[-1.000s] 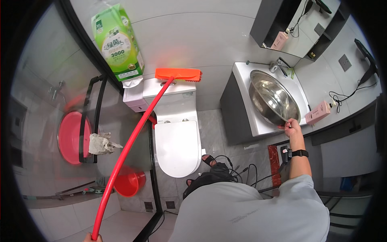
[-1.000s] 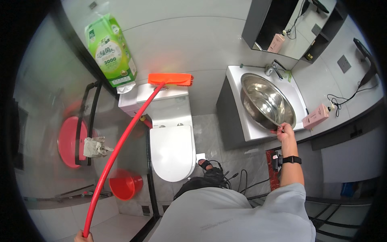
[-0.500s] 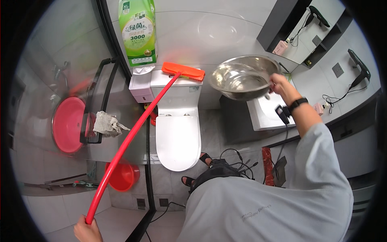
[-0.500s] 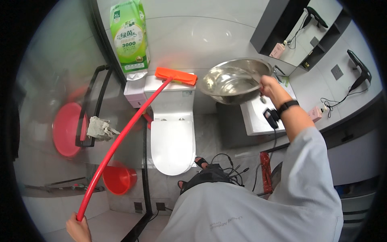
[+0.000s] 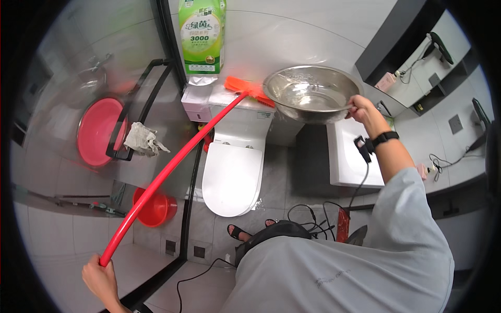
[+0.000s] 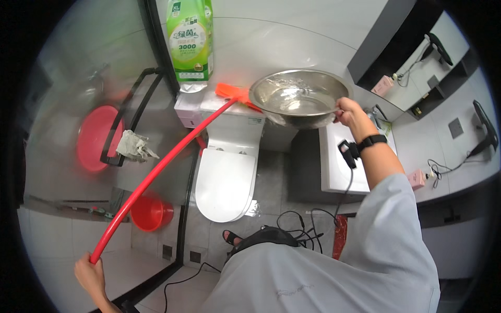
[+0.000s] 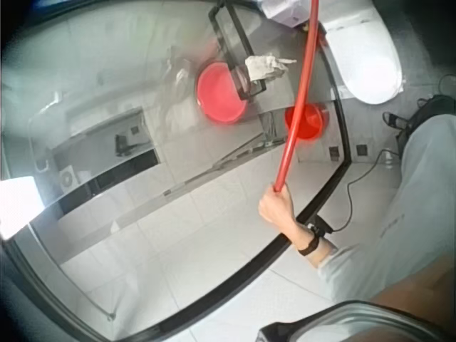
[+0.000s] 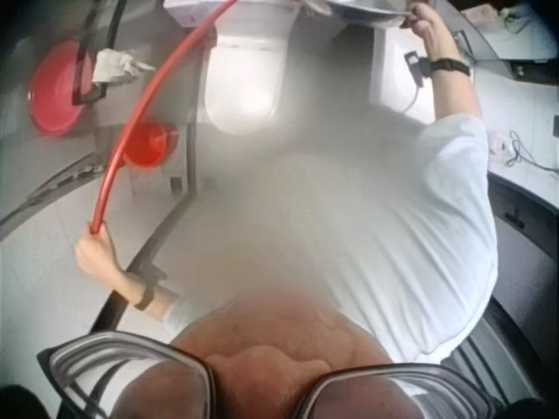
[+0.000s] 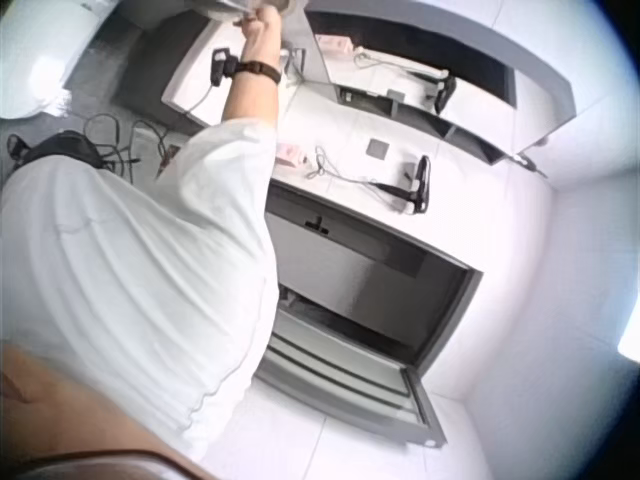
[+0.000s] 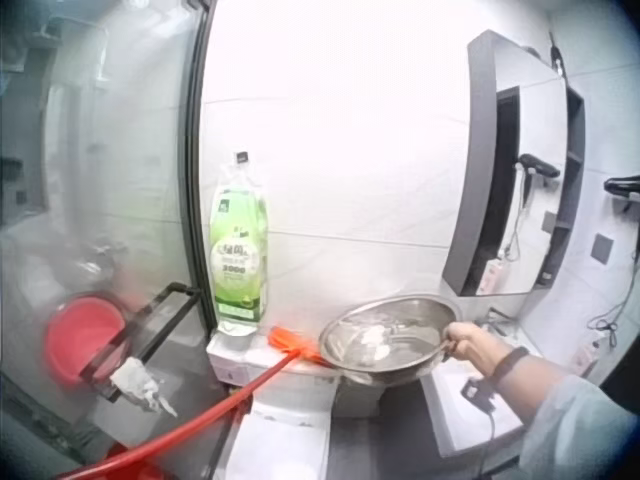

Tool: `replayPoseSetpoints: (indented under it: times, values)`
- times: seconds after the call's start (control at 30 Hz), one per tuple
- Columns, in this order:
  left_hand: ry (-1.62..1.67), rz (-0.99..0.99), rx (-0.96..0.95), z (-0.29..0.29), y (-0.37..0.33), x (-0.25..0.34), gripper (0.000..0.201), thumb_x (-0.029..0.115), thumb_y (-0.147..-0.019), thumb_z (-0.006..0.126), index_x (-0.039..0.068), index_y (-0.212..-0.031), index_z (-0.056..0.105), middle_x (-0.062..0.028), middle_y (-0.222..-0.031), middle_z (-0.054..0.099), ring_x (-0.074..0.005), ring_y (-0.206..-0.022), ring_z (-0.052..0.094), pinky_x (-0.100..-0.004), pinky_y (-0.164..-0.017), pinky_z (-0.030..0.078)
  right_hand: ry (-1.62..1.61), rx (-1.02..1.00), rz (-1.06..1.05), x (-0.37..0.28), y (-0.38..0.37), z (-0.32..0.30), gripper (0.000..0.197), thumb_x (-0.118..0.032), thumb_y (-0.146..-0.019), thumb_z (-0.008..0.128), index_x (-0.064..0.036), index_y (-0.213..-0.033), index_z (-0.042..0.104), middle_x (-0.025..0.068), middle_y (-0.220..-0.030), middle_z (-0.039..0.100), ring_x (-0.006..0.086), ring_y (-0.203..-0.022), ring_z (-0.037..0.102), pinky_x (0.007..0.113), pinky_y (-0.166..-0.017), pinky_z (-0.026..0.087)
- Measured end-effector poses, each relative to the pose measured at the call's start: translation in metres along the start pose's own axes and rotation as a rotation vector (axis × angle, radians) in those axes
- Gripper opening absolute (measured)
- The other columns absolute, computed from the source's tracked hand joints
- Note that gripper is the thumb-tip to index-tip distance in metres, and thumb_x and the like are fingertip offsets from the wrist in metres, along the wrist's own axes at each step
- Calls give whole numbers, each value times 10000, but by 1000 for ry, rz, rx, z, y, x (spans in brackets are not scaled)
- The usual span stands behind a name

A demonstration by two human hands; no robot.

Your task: The person scrubs the closed toilet lid with a red long-handled brush, then moves a pink bottle and a metal bowl to the sink, fills the bowl with water, and continues scrubbing the toilet lid. The person briefly opens the toilet lid at the end.

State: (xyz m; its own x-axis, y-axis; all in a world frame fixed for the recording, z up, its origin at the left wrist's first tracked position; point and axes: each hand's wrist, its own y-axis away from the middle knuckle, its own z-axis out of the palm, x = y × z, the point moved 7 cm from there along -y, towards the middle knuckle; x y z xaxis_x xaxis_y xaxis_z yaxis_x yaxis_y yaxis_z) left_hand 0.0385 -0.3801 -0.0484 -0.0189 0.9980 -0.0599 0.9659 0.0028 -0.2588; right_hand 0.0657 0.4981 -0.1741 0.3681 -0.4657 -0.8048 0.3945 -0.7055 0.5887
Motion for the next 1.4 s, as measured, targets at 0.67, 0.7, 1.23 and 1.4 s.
replayPoseSetpoints:
  times: [0.67,0.7,1.23,1.4]
  values:
    - [-12,-144,88,-26,61,4,174,74,-713,683,-27,-670,549,-240,-607,521,-459,-595,483,-485,-553,386,324,170,-329,-56,27,-8,99,60,-787,491,-6,-783,565,82,-694,525,138,-472,470,266,-374,353]
    - [-15,-138,96,-26,59,2,171,76,-714,684,-24,-670,552,-238,-607,524,-457,-594,487,-485,-554,388,343,172,-319,-58,31,13,117,65,-794,489,1,-824,583,90,-718,544,140,-496,491,270,-382,363]
    - [2,-134,53,-13,56,-29,151,83,-717,671,-24,-666,578,-227,-591,529,-430,-560,493,-462,-540,408,36,176,-316,-5,53,-7,336,55,-748,570,-23,-1063,482,39,-730,456,96,-466,385,206,-366,322]
    - [40,-78,17,-20,47,-39,156,83,-730,669,-33,-680,577,-226,-579,502,-395,-530,435,-442,-531,400,-56,130,-260,15,73,-88,838,59,-741,585,-155,-1475,241,41,-802,469,94,-505,392,204,-372,320]
